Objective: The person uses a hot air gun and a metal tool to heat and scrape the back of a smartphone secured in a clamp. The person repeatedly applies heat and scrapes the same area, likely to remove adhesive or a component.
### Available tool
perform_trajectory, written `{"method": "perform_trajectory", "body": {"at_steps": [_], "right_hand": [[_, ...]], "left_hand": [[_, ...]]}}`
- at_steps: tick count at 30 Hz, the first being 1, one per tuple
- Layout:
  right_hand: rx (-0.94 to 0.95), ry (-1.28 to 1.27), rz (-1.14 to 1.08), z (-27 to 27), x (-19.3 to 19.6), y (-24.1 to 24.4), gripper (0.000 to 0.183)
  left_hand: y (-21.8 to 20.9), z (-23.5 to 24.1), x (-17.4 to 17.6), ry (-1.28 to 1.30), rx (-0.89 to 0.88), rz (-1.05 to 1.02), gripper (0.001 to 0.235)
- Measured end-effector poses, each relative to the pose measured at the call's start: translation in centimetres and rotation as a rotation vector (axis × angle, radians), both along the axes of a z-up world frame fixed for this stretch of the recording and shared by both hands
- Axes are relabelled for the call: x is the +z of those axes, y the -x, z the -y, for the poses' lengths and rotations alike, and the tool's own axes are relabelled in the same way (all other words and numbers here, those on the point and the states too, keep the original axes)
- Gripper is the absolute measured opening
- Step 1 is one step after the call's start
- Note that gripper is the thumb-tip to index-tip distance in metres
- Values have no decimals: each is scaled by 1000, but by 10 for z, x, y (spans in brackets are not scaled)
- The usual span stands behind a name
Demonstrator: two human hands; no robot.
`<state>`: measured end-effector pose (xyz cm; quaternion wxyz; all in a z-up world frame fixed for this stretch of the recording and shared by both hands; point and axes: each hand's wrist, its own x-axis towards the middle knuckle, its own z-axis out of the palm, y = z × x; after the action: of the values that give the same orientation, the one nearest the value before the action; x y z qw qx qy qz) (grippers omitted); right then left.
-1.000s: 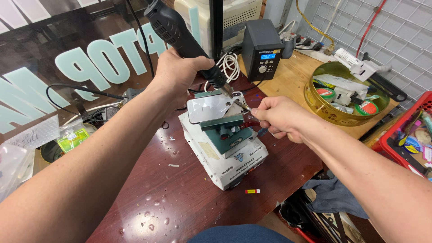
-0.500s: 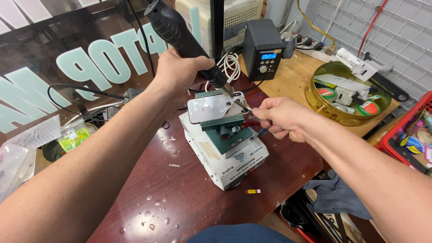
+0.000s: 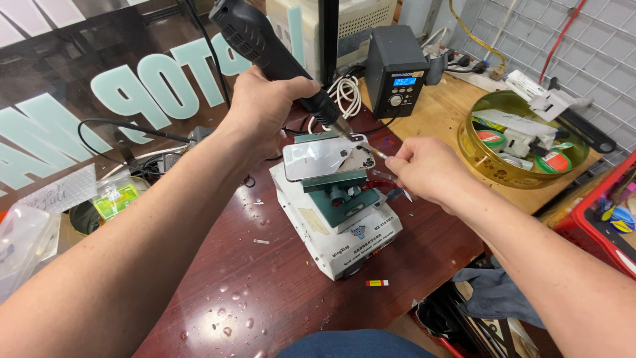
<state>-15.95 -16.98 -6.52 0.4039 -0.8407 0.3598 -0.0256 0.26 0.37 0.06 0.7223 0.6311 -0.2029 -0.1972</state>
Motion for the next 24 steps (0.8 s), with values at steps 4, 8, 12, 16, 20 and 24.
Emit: {"method": "perform_trajectory", "body": {"at_steps": [4,8,12,16,20,24], "right_hand": [[-5,-5,-14,3,0,1,22],[3,56,-79,1,1,-3,25],[17,22,-72,-1,4,-8,25],[33,20,-126,2,10,-11,26],[69,-113,-101,3,14,-14,23],[40,-16,-108,-1,9,-14,26]], "left_hand": [[-3,4,-3,-1,-25,-41,26],[-4,6,-5,-15,-21,-6,27],[-5,6,-4,-65,-43,17,26],[-4,6,-5,-66,-59,28,25],[-3,3,-5,-117,-42,6,24],[-5,5,-6,-103,-62,-23,23]]}}
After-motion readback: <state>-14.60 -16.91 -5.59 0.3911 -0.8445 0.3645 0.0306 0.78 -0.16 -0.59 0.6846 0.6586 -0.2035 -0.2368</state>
